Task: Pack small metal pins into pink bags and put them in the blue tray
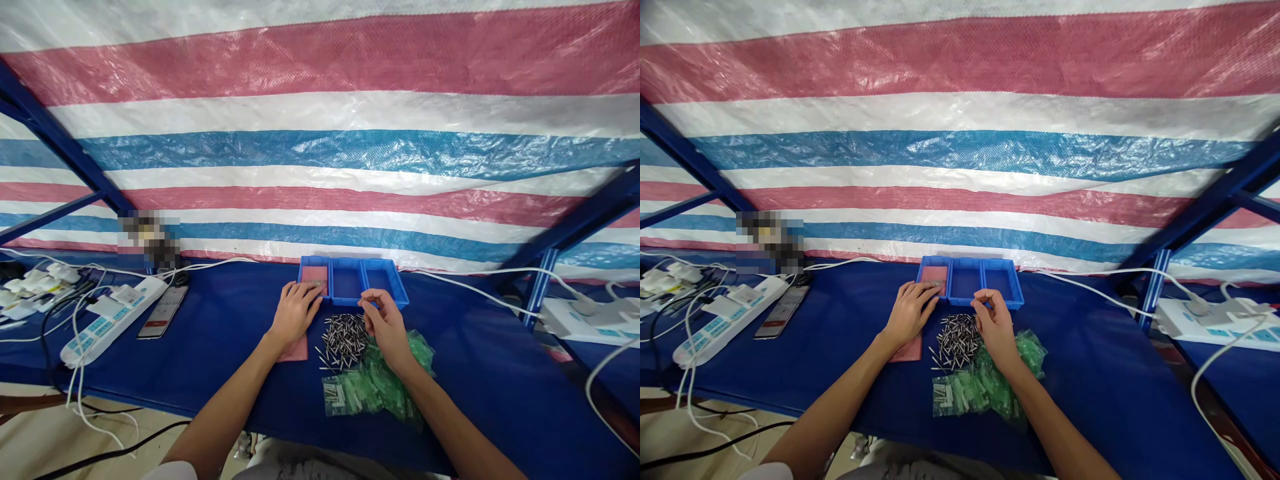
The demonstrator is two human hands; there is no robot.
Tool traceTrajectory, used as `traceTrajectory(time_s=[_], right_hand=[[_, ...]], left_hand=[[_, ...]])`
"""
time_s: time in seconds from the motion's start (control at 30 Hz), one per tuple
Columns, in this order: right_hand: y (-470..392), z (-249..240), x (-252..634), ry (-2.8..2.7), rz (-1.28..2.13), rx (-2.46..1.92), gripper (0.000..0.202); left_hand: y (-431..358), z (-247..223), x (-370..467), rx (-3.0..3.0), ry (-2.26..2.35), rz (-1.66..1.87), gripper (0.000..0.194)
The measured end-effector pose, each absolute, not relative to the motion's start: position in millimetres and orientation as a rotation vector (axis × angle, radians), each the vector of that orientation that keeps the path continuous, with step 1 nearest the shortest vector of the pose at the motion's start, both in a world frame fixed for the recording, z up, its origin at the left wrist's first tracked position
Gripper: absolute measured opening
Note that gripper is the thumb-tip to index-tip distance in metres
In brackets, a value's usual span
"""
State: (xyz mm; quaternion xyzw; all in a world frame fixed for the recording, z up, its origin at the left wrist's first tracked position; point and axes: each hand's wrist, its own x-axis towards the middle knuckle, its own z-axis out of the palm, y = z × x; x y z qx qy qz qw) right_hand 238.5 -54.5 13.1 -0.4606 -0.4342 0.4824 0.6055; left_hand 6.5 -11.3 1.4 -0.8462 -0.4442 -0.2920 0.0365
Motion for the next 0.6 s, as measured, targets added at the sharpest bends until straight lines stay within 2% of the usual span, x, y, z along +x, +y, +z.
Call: traceTrajectory(time_s=[0.6], right_hand=[[-55.6,4.6,235.8,-1.015,1.119,-1.07,0.026]], left_hand=[[-22.2,1.0,5.7,-2.606,-1.401,-0.92,0.03]])
